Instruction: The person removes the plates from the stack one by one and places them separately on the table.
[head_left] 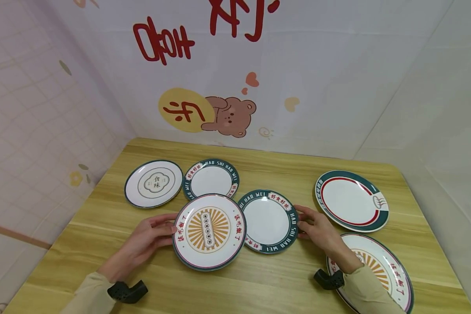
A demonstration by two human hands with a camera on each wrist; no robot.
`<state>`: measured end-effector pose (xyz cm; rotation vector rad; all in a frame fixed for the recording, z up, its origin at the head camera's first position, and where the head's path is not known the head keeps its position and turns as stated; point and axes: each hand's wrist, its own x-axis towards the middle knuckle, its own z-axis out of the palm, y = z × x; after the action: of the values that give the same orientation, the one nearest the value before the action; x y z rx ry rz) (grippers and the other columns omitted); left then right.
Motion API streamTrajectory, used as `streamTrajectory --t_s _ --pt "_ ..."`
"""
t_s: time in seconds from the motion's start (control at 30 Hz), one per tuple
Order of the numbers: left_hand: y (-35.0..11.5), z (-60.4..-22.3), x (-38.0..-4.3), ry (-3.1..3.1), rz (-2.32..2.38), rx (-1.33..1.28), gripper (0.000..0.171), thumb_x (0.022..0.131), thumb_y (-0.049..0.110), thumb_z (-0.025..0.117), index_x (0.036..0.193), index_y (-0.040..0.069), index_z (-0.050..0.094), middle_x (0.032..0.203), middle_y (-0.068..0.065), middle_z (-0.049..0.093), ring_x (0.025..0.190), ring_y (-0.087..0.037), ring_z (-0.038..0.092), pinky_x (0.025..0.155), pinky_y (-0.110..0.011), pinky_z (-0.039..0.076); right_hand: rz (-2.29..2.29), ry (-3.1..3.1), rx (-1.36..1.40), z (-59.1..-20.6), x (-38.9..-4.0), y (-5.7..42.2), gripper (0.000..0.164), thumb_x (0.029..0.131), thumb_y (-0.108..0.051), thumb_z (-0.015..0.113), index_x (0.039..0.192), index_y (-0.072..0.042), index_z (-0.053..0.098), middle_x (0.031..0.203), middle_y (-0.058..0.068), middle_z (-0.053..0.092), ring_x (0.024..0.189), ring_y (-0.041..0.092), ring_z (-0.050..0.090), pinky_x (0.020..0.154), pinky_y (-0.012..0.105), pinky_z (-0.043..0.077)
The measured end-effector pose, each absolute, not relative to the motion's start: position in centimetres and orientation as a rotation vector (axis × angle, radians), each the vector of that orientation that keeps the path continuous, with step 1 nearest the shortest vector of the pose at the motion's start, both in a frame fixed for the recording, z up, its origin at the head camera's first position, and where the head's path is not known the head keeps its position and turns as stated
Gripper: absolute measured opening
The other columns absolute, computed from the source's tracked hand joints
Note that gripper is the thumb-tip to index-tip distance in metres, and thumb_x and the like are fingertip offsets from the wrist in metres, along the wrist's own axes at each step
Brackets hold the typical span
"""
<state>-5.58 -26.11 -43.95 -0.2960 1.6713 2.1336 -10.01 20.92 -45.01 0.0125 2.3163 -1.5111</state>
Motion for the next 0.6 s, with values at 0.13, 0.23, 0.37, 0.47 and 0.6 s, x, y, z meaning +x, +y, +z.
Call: streamTrajectory --t_s 0.13,0.23,0.37,0.47,0.6 --pt "-27.1 -44.1 -5.4 1.677 2.124 -0.301 0.043 0.097 -0.001 0.068 0.139 0.003 0.062 0.107 -0.01 0.068 0.095 -0.018 0.07 0.086 -0.034 0.063 -1.502 2.328 0.007 -45.0 -10.0 20.9 0.053 0.104 -0.003 0.055 0.156 -0.004 0.042 0.134 0.024 0.053 0.107 0.03 0.06 0.083 0.032 0.063" --pt "-27.7 -44.2 -5.3 1.679 2.124 -0.293 0.036 0.097 -0.001 0.068 0.132 0.008 0.067 0.106 -0.009 0.069 0.094 -0.018 0.07 0.085 -0.034 0.063 -1.495 2.336 0.005 -44.9 -9.9 20.9 0.053 0.104 -0.003 0.055 0.156 -0.004 0.043 0.133 0.024 0.054 0.107 0.03 0.06 0.083 0.031 0.063" --pt "-28.4 -44.2 -5.1 1.685 2.118 -0.269 0.032 0.097 -0.001 0.066 0.127 0.009 0.069 0.106 -0.008 0.069 0.095 -0.017 0.07 0.085 -0.034 0.063 -1.481 2.35 -0.002 -44.8 -9.9 20.9 0.053 0.104 -0.002 0.054 0.156 -0.003 0.043 0.133 0.024 0.054 0.106 0.03 0.06 0.082 0.031 0.063" --pt "-28.9 -44.2 -5.0 1.701 2.099 -0.272 0.034 0.098 0.0 0.066 0.131 0.006 0.066 0.106 -0.008 0.07 0.096 -0.017 0.07 0.085 -0.034 0.063 -1.481 2.353 -0.006 -44.8 -9.9 20.8 0.053 0.104 -0.002 0.054 0.156 -0.003 0.043 0.132 0.024 0.054 0.105 0.03 0.06 0.082 0.031 0.063" --pt "-29.4 -44.2 -4.8 1.724 2.08 -0.29 0.037 0.097 0.001 0.067 0.134 0.001 0.063 0.106 -0.008 0.071 0.095 -0.017 0.071 0.085 -0.034 0.063 -1.488 2.349 -0.009 -44.8 -9.9 20.8 0.053 0.104 -0.001 0.054 0.155 -0.003 0.043 0.132 0.024 0.054 0.106 0.03 0.06 0.082 0.031 0.063"
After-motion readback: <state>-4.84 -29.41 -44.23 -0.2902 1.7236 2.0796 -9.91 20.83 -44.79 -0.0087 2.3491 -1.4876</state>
